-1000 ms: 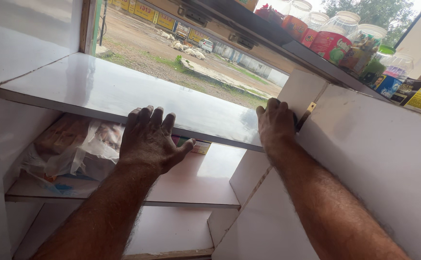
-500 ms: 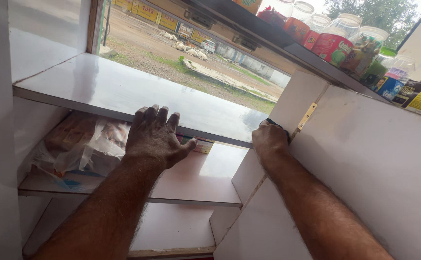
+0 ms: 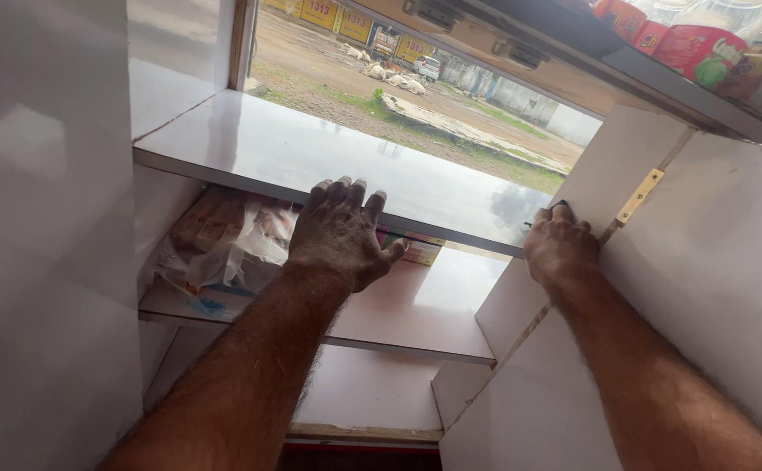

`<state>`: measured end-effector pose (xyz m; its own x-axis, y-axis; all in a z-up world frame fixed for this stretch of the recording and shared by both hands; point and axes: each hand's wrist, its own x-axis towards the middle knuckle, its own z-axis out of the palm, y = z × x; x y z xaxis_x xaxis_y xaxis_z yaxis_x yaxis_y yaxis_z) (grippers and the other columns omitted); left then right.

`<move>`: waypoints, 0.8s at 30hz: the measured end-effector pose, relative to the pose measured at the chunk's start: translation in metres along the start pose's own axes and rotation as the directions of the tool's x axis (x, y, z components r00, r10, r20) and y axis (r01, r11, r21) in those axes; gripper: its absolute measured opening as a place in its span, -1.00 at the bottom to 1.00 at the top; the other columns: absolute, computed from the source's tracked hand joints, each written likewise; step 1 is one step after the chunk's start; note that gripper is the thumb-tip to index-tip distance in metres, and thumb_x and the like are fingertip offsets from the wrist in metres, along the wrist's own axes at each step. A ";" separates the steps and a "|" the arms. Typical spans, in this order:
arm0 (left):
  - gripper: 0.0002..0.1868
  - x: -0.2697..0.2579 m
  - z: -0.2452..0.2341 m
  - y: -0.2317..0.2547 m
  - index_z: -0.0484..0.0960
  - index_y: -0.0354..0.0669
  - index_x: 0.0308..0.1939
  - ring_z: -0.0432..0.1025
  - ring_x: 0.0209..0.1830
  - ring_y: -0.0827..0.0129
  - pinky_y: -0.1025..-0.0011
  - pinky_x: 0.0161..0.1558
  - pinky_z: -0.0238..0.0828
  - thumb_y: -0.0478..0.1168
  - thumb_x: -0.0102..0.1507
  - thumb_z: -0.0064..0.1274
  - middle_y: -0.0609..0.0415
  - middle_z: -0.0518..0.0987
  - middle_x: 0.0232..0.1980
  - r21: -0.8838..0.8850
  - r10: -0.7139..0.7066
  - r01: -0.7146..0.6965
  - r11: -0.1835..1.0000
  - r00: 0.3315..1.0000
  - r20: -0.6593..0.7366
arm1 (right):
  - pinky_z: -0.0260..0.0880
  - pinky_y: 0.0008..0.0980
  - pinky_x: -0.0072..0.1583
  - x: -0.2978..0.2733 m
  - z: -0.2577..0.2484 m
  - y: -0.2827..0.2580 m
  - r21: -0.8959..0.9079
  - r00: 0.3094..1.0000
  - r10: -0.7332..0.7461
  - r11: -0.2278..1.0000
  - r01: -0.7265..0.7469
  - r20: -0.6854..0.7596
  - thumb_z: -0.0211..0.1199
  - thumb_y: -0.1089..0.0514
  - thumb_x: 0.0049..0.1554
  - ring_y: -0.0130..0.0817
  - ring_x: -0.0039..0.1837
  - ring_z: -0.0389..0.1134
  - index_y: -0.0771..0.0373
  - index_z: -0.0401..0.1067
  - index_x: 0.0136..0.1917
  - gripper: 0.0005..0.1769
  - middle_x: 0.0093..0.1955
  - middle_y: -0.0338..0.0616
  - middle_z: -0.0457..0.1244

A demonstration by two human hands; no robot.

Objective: The person wipes the interior shelves and side panels of a white display cabinet using a blue cloth. The person cleans the top shelf, the vertical side panel, and the bottom shelf, moving the cloth back and forth to remove dust or smudges. The cabinet is located in a room with a window showing a street scene outside.

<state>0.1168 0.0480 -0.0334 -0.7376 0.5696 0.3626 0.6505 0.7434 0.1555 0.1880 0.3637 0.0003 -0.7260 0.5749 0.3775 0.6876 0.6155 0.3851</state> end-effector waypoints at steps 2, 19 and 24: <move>-0.14 -0.004 0.003 -0.009 0.05 0.01 0.53 -0.15 0.62 0.10 0.08 0.56 -0.41 0.42 0.32 -0.32 -0.05 0.05 0.59 -0.040 0.035 -0.035 0.999 0.999 -0.008 | 0.41 -0.04 0.31 -0.006 0.010 -0.028 0.170 0.999 -0.052 0.984 0.052 0.000 0.17 0.08 0.20 0.10 0.32 0.33 0.27 0.33 0.38 -0.49 0.40 0.14 0.15; -0.26 -0.015 -0.015 -0.135 0.34 -0.25 0.43 0.42 0.21 -0.19 -0.24 0.38 0.03 0.30 0.47 -0.39 -0.40 0.53 0.17 -0.258 -0.223 0.097 0.961 0.823 -0.523 | 0.37 -0.05 0.34 -0.076 -0.142 -0.289 0.462 0.569 -0.544 0.335 0.821 -0.616 0.25 0.13 0.15 -0.20 0.30 0.37 0.02 0.40 0.27 -0.61 0.17 -0.16 0.39; -0.13 -0.024 0.003 -0.127 0.34 -0.15 0.49 0.23 0.47 -0.14 -0.15 0.49 -0.28 0.44 0.43 -0.51 -0.37 0.47 0.31 -0.018 -0.118 0.125 0.992 0.864 -0.490 | 0.38 0.04 0.28 -0.073 -0.131 -0.218 0.628 0.853 -0.413 0.583 0.516 -0.318 -0.01 0.04 0.29 -0.02 0.22 0.42 0.03 0.40 0.33 -0.62 0.15 0.00 0.39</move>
<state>0.0513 -0.0590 -0.0640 -0.6252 0.2325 0.7450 0.5563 0.8023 0.2165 0.0924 0.1168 -0.0014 -0.8999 0.0648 0.4312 0.0192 0.9938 -0.1092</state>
